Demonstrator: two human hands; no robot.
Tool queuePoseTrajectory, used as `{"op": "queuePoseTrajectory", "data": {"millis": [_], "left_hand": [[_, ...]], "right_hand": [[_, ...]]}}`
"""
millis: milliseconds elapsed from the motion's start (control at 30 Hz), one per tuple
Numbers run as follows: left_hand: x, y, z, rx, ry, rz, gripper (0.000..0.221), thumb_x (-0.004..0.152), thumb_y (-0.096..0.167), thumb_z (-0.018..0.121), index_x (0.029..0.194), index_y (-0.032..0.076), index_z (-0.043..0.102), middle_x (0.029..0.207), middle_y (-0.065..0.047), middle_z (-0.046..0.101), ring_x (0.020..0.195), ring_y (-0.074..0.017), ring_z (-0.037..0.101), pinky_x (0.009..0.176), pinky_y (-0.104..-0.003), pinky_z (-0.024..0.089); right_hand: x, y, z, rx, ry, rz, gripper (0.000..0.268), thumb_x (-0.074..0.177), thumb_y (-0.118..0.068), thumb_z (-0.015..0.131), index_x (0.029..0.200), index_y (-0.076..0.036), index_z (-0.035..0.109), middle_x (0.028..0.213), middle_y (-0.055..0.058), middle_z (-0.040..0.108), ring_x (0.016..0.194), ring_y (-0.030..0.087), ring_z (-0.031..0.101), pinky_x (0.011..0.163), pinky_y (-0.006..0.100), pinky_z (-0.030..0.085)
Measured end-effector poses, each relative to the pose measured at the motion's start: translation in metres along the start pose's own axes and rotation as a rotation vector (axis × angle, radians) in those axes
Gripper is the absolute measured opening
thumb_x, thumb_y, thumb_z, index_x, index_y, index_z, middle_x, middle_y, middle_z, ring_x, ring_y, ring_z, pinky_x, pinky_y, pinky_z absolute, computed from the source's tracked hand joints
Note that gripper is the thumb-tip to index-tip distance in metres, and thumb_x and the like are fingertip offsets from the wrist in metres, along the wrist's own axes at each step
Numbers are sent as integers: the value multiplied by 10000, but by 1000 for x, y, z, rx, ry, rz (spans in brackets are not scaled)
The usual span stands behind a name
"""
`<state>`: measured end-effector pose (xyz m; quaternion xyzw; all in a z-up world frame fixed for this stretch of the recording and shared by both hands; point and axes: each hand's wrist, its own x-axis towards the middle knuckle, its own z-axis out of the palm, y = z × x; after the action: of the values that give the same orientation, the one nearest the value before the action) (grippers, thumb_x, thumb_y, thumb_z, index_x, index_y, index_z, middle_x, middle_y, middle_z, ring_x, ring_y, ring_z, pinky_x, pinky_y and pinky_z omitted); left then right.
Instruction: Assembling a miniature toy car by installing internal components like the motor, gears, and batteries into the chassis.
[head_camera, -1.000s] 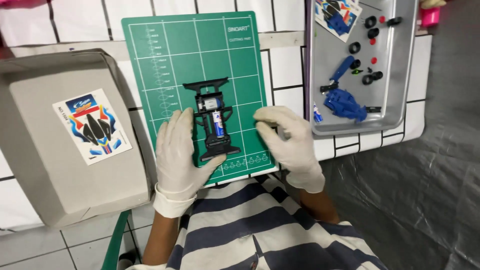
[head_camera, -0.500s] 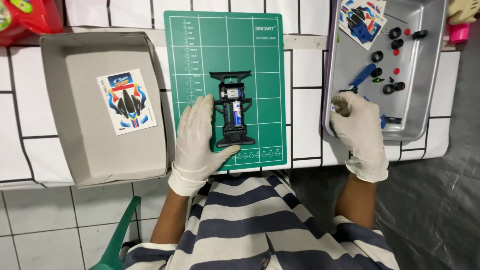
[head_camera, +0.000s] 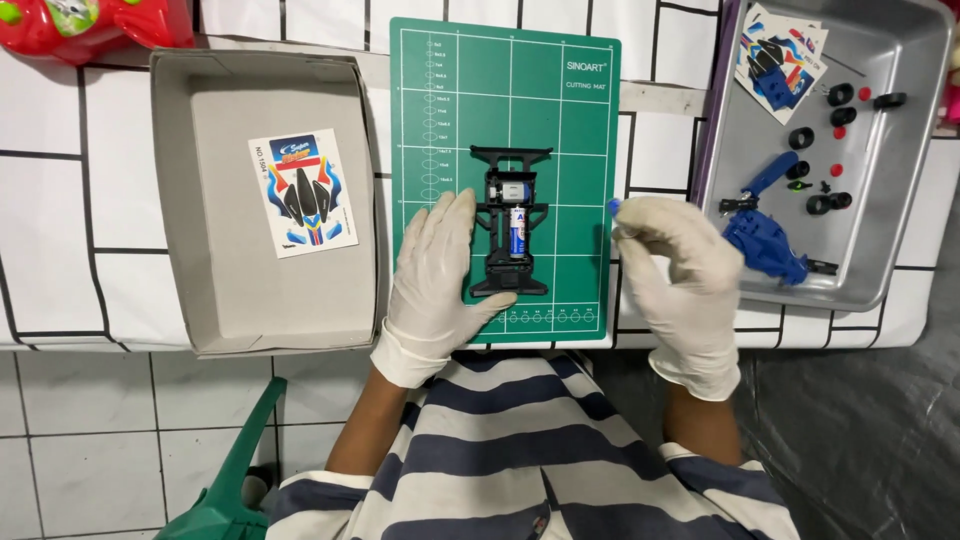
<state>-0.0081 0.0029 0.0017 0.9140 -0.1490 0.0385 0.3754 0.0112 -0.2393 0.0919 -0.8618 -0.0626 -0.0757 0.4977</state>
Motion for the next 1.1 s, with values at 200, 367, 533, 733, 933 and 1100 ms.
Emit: {"op": "queuePoseTrajectory", "data": {"millis": [200, 367, 533, 733, 933, 1100], "left_hand": [[1, 0, -2, -10, 16, 28, 1292, 533, 448, 1003, 1538, -32, 349, 1549, -215, 483, 1453, -401, 439, 1245, -559, 271], [1, -2, -3, -10, 17, 48, 1284, 545, 449, 995, 1542, -27, 340, 1548, -214, 480, 1452, -407, 436, 1246, -559, 267], [1, -2, -4, -24, 17, 63, 1217, 601, 431, 974, 1536, -31, 346, 1552, -215, 473, 1453, -409, 432, 1244, -565, 264], [0, -4, -3, -42, 16, 74, 1193, 627, 425, 973, 1534, -35, 349, 1542, -228, 472, 1449, -417, 429, 1242, -572, 250], [-1, -5, -1, -43, 5, 83, 1226, 592, 402, 986, 1538, -38, 343, 1542, -229, 470, 1454, -424, 420, 1241, -585, 246], [-4, -3, 1, -18, 27, 95, 1217, 626, 446, 965, 1548, -35, 332, 1559, -226, 457, 1473, -417, 394, 1255, -579, 215]], "right_hand": [[-1, -23, 51, 96, -200, -132, 204, 794, 115, 739, 978, 35, 776, 1037, 219, 731, 863, 309, 775, 733, 361, 649], [-4, -23, 70, 22, -254, -217, 135, 888, 109, 689, 955, 24, 768, 1022, 204, 744, 885, 316, 773, 772, 362, 623], [-2, -17, 78, -48, -282, -236, 79, 909, 68, 709, 932, 20, 767, 1015, 188, 762, 915, 327, 770, 799, 380, 617], [-1, -8, 84, -116, -240, -207, 105, 886, 63, 740, 938, -20, 778, 988, 137, 755, 888, 312, 760, 794, 375, 602], [1, -8, 83, -156, -264, -162, 112, 869, 66, 749, 925, -30, 765, 960, 124, 748, 896, 323, 754, 797, 392, 600], [-2, -16, 69, -189, -217, -50, 196, 906, -22, 738, 1100, -48, 738, 1076, 150, 717, 969, 331, 719, 839, 413, 578]]}}
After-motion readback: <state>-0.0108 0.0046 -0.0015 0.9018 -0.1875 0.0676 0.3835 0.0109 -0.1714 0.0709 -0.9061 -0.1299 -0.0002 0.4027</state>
